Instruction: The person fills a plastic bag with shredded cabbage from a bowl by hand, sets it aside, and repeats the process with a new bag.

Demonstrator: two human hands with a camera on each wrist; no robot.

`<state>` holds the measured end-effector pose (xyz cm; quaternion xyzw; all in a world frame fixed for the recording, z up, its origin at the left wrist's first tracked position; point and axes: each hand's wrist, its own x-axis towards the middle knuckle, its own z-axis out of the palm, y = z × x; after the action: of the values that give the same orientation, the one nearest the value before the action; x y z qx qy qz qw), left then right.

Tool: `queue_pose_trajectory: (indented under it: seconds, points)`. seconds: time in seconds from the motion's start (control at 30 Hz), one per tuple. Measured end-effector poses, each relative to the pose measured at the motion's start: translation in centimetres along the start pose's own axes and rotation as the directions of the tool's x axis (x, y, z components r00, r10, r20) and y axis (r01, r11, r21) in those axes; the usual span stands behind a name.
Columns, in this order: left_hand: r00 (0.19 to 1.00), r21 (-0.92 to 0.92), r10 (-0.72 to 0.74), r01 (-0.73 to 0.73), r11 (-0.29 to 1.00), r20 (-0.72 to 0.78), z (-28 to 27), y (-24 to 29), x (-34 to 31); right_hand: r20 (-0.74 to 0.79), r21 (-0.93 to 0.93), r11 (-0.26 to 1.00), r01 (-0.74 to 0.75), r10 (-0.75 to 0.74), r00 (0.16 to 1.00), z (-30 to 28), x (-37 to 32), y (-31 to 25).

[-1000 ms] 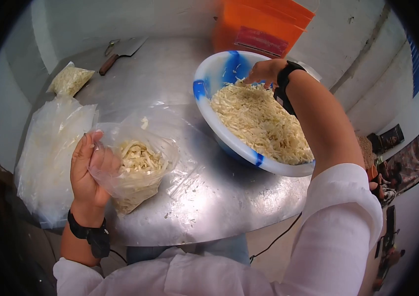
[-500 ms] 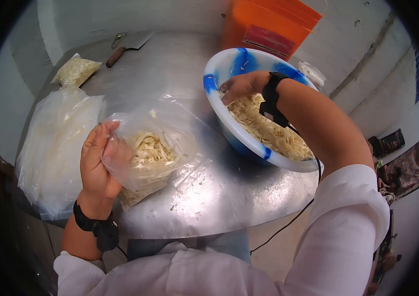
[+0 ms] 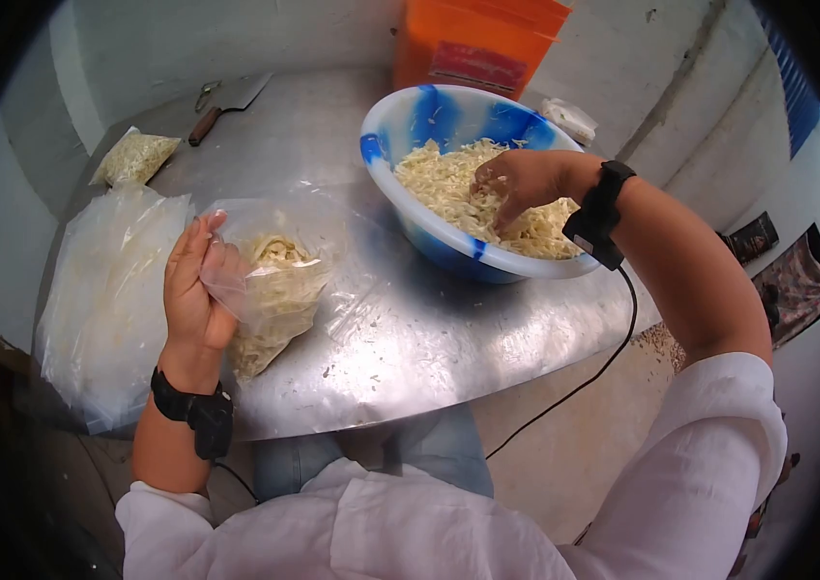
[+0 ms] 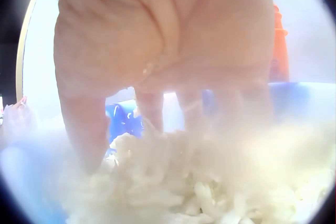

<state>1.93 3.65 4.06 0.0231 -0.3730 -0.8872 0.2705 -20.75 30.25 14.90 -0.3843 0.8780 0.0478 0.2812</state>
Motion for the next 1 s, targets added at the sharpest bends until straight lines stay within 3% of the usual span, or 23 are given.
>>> queue_pose_trajectory:
  seconds: [0.07, 0.2, 0.3, 0.43, 0.53, 0.63, 0.77, 0.93, 1.0]
  points:
    - [1.000, -0.010, -0.005, 0.005, 1.000, 0.005, 0.2, -0.1, -0.1, -0.164, 0.019, 0.989, 0.145, -0.140, 0.976, 0.5, 0.3, 0.8]
    - [1.000, -0.032, -0.021, 0.020, 0.999, -0.020, 0.7, 0.0, -0.1, -0.235, -0.058, 0.950, 0.306, -0.310, 0.921, 1.7, 3.0, -0.5]
    - [1.000, -0.057, -0.017, 0.018, 0.998, 0.014, 0.0, -0.2, 0.1, 0.054, 0.039, 0.995, 0.093, -0.095, 0.994, 1.9, 4.1, -3.2]
    - [0.999, -0.050, -0.022, 0.020, 0.999, -0.047, 0.5, 0.2, -0.1, 0.078, -0.085, 0.996, 0.037, -0.030, 0.996, 1.4, 3.9, -0.9]
    - [1.000, -0.054, -0.023, 0.024, 0.998, 0.008, 0.2, 0.1, 0.0, 0.091, -0.088, 0.994, -0.070, 0.078, 0.993, 1.3, 2.2, 1.0]
    - [0.999, -0.056, -0.043, 0.044, 0.997, 0.033, 0.4, 0.2, -0.1, -0.014, -0.113, 0.989, -0.098, 0.097, 0.995, 1.7, -0.1, 1.6]
    - [0.999, -0.034, -0.052, 0.052, 0.998, 0.000, 1.2, 0.3, 0.0, -0.043, -0.099, 0.983, -0.155, 0.152, 0.987, 2.3, -2.2, 1.7]
    - [0.999, 0.073, -0.032, 0.030, 0.997, 0.018, 2.8, 1.3, -0.3, -0.209, -0.151, 0.980, -0.127, 0.094, 0.973, 3.1, -3.3, 2.1]
    - [0.994, 0.164, -0.023, 0.041, 0.986, -0.106, 4.9, 2.2, -0.9, -0.250, -0.178, 0.980, -0.094, 0.048, 0.967, 3.0, -3.7, 2.2]
